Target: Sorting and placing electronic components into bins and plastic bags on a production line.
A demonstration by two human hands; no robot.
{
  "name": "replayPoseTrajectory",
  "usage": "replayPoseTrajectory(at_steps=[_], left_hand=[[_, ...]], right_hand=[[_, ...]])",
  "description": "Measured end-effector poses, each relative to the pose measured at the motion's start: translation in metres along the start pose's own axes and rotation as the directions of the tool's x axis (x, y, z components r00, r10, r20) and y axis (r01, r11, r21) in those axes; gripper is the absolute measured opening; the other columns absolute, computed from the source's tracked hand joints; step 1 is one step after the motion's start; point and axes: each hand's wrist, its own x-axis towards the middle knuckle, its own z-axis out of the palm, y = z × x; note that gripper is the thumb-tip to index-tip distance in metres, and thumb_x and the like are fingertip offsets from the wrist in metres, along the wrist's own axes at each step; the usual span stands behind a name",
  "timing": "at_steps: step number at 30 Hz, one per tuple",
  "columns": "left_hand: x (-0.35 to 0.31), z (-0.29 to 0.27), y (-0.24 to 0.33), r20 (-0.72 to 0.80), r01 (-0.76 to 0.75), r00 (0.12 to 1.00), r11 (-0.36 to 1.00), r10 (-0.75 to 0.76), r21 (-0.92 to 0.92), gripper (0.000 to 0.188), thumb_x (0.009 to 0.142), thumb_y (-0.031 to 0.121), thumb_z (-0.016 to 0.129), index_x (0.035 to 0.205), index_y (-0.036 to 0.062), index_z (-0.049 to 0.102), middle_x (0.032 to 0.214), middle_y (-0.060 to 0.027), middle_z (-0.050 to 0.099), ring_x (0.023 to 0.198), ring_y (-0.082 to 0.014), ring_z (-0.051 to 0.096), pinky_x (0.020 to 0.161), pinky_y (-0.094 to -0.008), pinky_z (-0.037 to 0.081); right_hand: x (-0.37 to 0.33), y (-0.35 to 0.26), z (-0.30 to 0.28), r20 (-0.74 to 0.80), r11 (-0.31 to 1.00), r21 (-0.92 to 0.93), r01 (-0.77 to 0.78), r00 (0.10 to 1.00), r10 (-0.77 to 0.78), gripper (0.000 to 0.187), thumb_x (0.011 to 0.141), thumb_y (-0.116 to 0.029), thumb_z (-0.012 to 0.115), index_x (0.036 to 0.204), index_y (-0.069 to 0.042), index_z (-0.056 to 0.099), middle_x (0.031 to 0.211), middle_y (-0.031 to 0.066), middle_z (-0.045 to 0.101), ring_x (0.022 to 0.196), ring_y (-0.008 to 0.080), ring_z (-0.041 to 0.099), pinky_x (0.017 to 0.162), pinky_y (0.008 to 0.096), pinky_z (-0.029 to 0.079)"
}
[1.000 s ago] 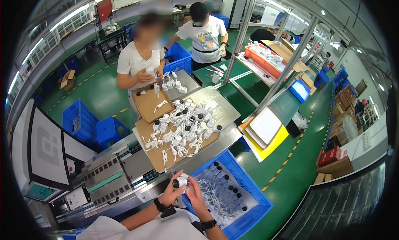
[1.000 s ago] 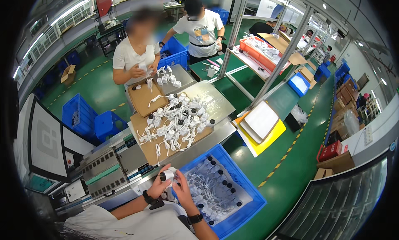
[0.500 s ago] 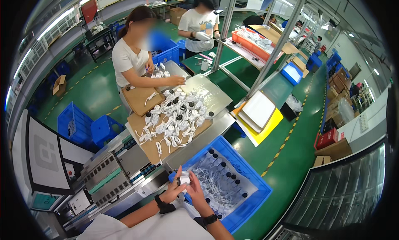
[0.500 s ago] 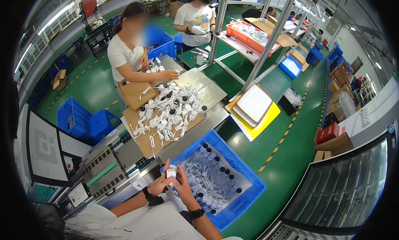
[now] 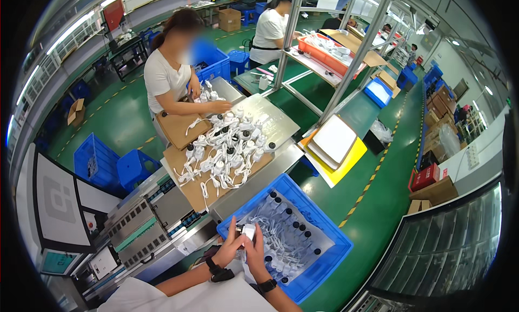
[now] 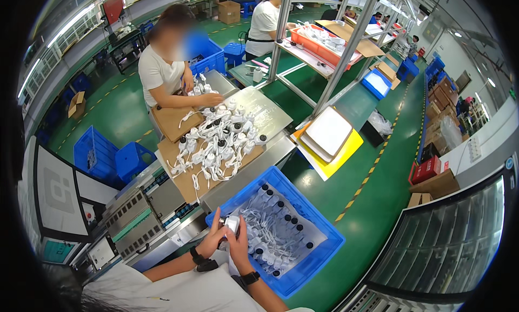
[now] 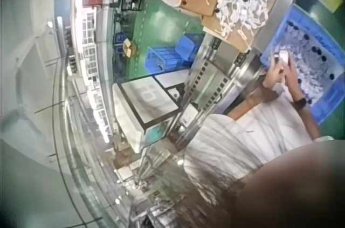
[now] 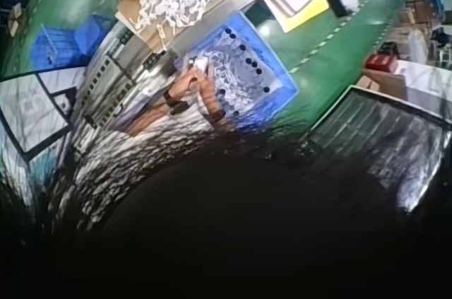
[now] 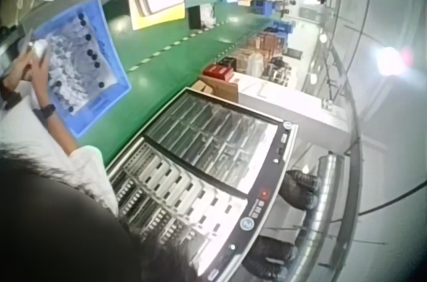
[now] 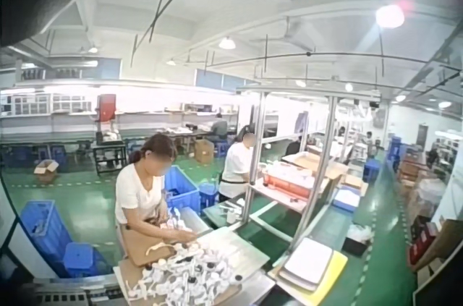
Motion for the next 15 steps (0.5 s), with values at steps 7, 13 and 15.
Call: replayPoseTrajectory(at_steps=[7, 13, 15], left_hand=[[-0.021, -0.003, 0.093, 0.216, -0.338, 0.937, 0.554, 0.275, 0.761, 0.08, 0.093, 0.032, 0.071, 0.157, 0.0127, 0.028, 0.148, -0.0177, 0.044, 0.132, -0.0273, 0.049, 0.109, -0.038, 0.04], [-0.011, -0.005, 0.088, 0.577, -0.524, 0.791, 0.71, 0.202, 0.47, 0.062, 0.089, 0.031, 0.073, 0.143, 0.0108, 0.051, 0.141, -0.0172, 0.05, 0.133, -0.0327, 0.048, 0.108, -0.0399, 0.04], [-0.006, -0.002, 0.076, 0.558, -0.5, 0.815, 0.675, 0.156, 0.543, 0.049, 0.091, 0.026, 0.068, 0.135, 0.0084, 0.055, 0.132, -0.0165, 0.054, 0.128, -0.0321, 0.05, 0.106, -0.0396, 0.041]], right_hand=[[0.003, -0.014, -0.055, 0.371, 0.772, 0.468, -0.43, 0.889, 0.269, 0.062, 0.097, -0.041, 0.057, 0.145, -0.005, 0.043, 0.129, 0.0116, 0.061, 0.111, 0.0243, 0.063, 0.094, 0.037, 0.051], [-0.006, -0.023, -0.058, 0.677, 0.582, 0.377, -0.72, 0.643, 0.358, 0.064, 0.096, -0.057, 0.053, 0.137, -0.008, 0.052, 0.127, 0.0117, 0.063, 0.104, 0.026, 0.067, 0.081, 0.04, 0.057], [-0.008, -0.023, -0.061, 0.699, 0.529, 0.405, -0.746, 0.625, 0.346, 0.063, 0.097, -0.056, 0.052, 0.139, -0.01, 0.051, 0.128, 0.0107, 0.063, 0.104, 0.0256, 0.067, 0.077, 0.0397, 0.058]])
